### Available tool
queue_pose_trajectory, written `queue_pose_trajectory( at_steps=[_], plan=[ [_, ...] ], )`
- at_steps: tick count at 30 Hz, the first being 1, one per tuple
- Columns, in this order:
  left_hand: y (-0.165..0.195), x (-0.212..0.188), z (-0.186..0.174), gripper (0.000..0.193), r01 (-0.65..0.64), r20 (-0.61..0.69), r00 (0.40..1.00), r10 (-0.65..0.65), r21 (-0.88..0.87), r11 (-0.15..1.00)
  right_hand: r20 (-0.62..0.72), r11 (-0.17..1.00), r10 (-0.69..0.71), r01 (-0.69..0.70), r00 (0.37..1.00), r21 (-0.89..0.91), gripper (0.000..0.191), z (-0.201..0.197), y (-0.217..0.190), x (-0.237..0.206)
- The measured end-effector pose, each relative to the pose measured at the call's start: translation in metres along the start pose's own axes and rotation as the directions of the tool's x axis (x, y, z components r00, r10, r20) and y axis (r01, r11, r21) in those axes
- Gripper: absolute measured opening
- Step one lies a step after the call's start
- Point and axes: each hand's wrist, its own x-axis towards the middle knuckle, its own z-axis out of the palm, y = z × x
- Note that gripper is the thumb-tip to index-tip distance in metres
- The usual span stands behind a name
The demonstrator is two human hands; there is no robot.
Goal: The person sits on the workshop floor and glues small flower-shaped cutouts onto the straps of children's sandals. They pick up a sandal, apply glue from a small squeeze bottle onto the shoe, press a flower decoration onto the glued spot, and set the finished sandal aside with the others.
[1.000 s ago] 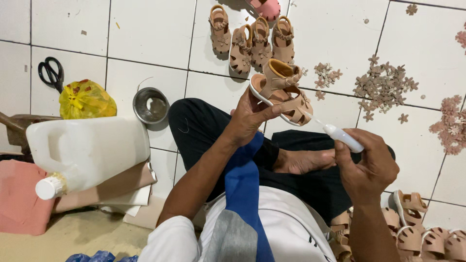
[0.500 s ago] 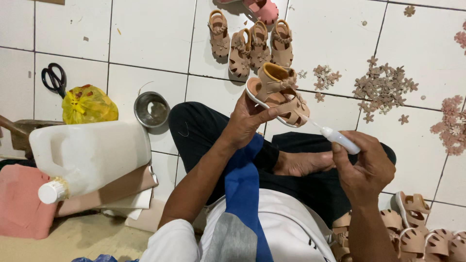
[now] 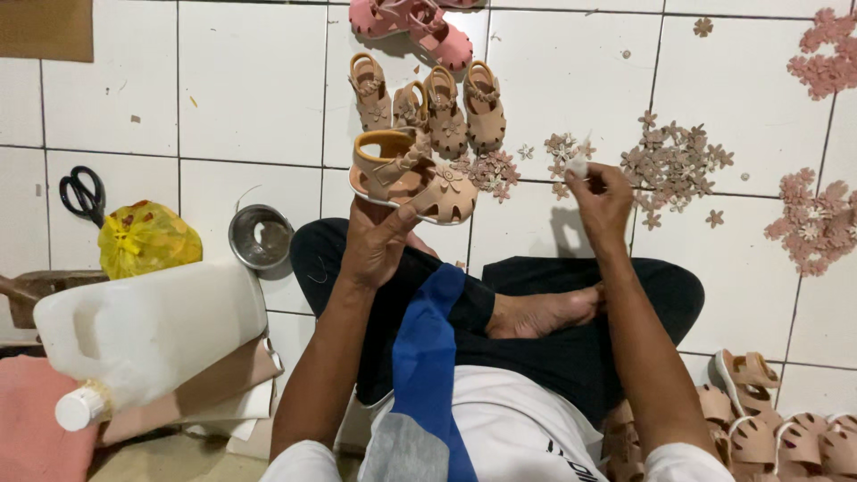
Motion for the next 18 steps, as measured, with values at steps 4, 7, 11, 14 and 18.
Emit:
queue_pose_trajectory(
  at_steps=[4,7,11,14,18],
  plan=[
    [-0.005,-0.001,-0.008,0.072,-0.019,-0.021,1.000,0.019,0.000,1.000,0.112,0.971,0.060,-0.032,0.992,-0.237,0.027,0.043,0.004,0.024],
    [-0.009,-0.002,-0.016,0.072,-0.003,-0.062,0.998,0.004,0.010,1.000,0.159,0.935,0.026,0.032,0.987,-0.353,0.027,0.056,0.004,0.030],
    [-0.011,-0.004,-0.023,0.071,0.014,-0.049,0.999,-0.014,0.000,1.000,0.149,0.926,-0.057,0.109,0.987,-0.362,0.028,0.059,-0.001,0.029],
    [-0.012,-0.005,-0.026,0.072,0.025,-0.070,0.997,-0.025,0.003,1.000,0.113,0.935,-0.111,0.143,0.987,-0.326,0.036,0.057,0.001,0.023],
    [-0.013,-0.007,-0.027,0.073,0.000,-0.045,0.999,-0.001,-0.014,1.000,0.130,0.938,0.142,-0.092,0.981,-0.333,0.026,0.056,0.007,0.000]
  ],
)
